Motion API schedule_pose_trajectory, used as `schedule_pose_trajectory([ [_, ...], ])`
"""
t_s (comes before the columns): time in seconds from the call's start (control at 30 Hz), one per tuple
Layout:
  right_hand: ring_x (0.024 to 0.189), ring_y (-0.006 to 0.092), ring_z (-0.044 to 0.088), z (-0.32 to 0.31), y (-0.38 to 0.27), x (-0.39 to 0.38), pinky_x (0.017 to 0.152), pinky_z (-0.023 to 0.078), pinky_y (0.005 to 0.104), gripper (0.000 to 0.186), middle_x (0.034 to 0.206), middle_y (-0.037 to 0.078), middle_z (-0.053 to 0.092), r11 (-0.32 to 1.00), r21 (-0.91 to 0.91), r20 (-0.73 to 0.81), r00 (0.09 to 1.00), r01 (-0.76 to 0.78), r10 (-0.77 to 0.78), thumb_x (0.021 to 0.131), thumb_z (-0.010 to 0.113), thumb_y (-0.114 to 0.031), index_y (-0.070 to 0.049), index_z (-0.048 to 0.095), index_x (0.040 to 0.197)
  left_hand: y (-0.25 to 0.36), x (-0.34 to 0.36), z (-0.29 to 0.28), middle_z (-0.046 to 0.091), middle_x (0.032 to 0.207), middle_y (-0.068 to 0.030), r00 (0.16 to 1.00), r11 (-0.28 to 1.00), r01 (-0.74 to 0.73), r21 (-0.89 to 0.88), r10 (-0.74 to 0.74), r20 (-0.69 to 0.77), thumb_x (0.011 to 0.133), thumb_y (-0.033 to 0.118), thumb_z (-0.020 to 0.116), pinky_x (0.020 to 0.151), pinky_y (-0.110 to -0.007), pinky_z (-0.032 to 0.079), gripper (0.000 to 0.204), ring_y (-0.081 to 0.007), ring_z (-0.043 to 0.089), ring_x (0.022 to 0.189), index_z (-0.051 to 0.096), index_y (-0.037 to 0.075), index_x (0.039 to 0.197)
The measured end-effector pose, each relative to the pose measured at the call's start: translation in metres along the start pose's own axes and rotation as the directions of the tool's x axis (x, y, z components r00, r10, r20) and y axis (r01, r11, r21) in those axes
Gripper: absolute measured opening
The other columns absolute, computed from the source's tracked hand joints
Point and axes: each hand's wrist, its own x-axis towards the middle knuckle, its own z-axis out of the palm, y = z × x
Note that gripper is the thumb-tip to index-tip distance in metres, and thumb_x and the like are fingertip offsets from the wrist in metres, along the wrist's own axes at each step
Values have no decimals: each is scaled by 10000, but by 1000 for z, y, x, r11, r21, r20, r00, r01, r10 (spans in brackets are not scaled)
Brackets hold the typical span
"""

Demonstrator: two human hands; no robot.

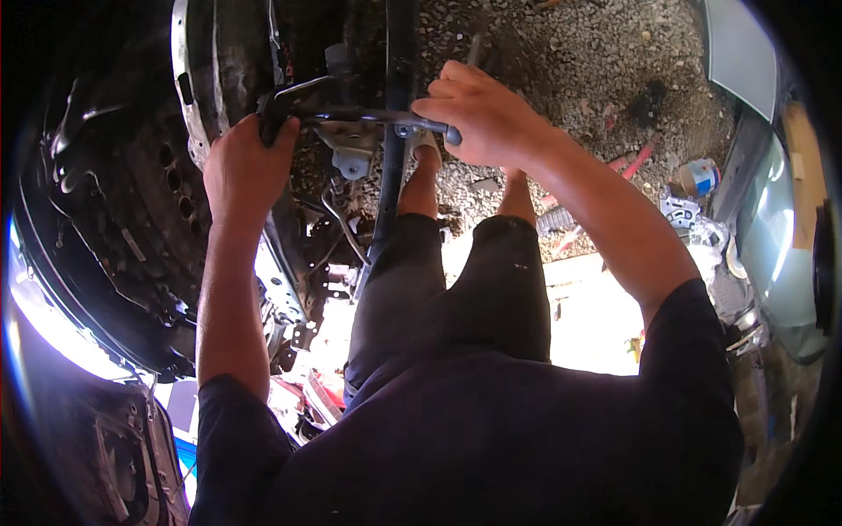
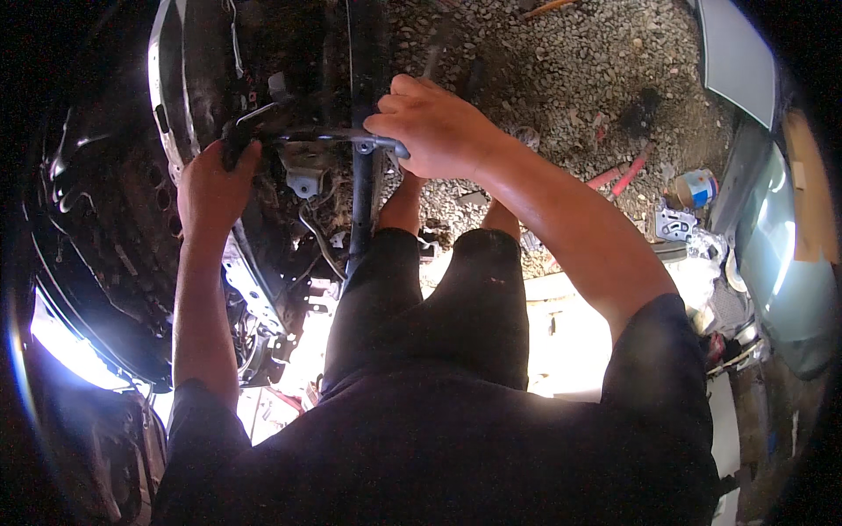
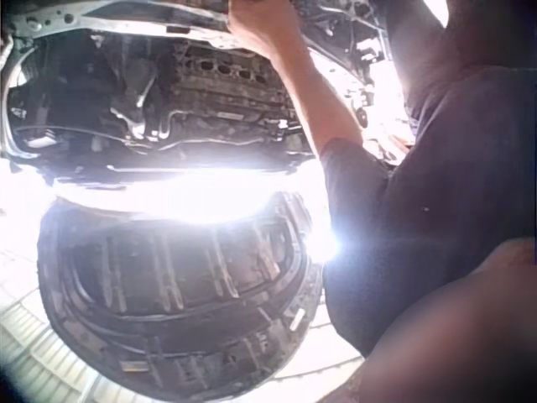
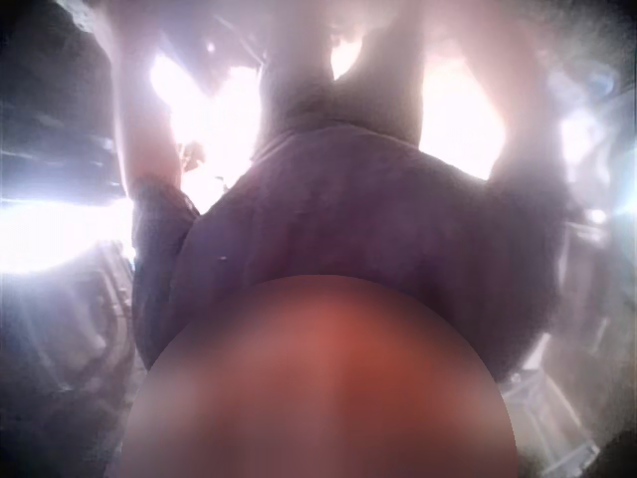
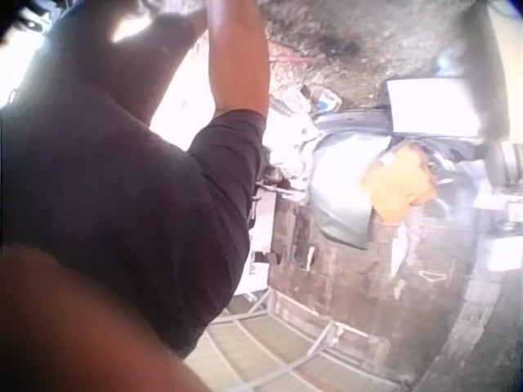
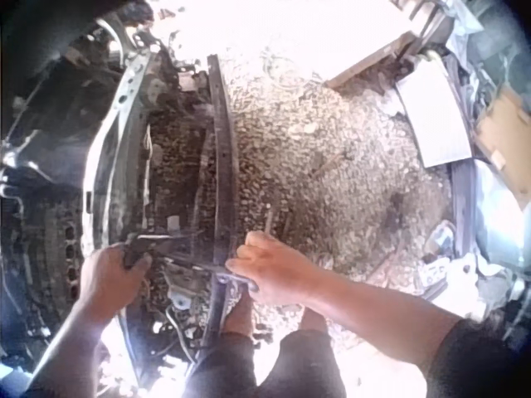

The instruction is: Repairing and assembling mechanical components on the front frame of a vehicle using hand tools.

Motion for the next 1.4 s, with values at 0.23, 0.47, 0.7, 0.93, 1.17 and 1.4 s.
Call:
schedule_pose_trajectory([
  [0.23,913,218,653,-7,16,11,824,543,346,426,913,46,641,820,482,205,950,-307,235,780,777,-25,-72,677,1191,4,-5,11,744,830,-198,1000,999,-17,33,17,-23,1020,538,685,763,-554,560,470,-457,735,866,738,76,958],
  [0.47,763,146,567,33,8,-6,656,467,340,158,835,55,612,-443,803,567,740,-398,363,944,757,-123,-91,613,1002,-17,2,22,701,739,-166,990,991,-87,-99,75,-122,1008,521,719,660,-520,536,450,-426,713,737,697,95,867],
  [0.7,753,162,599,31,-14,-5,666,510,384,226,843,41,623,259,885,184,801,-387,569,940,812,-164,-76,617,1013,-23,2,27,692,719,-156,966,979,-150,-139,116,-229,995,507,740,623,-508,529,437,-417,709,707,690,103,835],
  [0.93,748,126,614,7,-5,4,641,483,328,237,868,59,667,276,716,404,703,-641,585,929,828,-202,-38,662,973,-19,0,32,685,697,-155,963,982,-141,-124,107,-247,988,482,754,600,-501,525,442,-411,704,676,656,98,793],
  [1.17,707,132,590,46,-22,-3,598,481,309,242,834,74,648,-440,816,578,529,-374,621,981,809,-232,-29,681,1013,-18,0,39,660,677,-140,939,980,-168,-107,126,-320,976,459,775,561,-482,503,457,-391,681,630,611,98,748],
  [1.4,725,124,646,20,-24,1,622,512,310,297,778,39,667,381,709,160,662,-593,733,981,834,-304,-48,689,940,-21,-3,39,661,683,-128,918,971,-211,-117,155,-364,973,451,781,556,-475,502,447,-381,679,624,612,104,747],
])
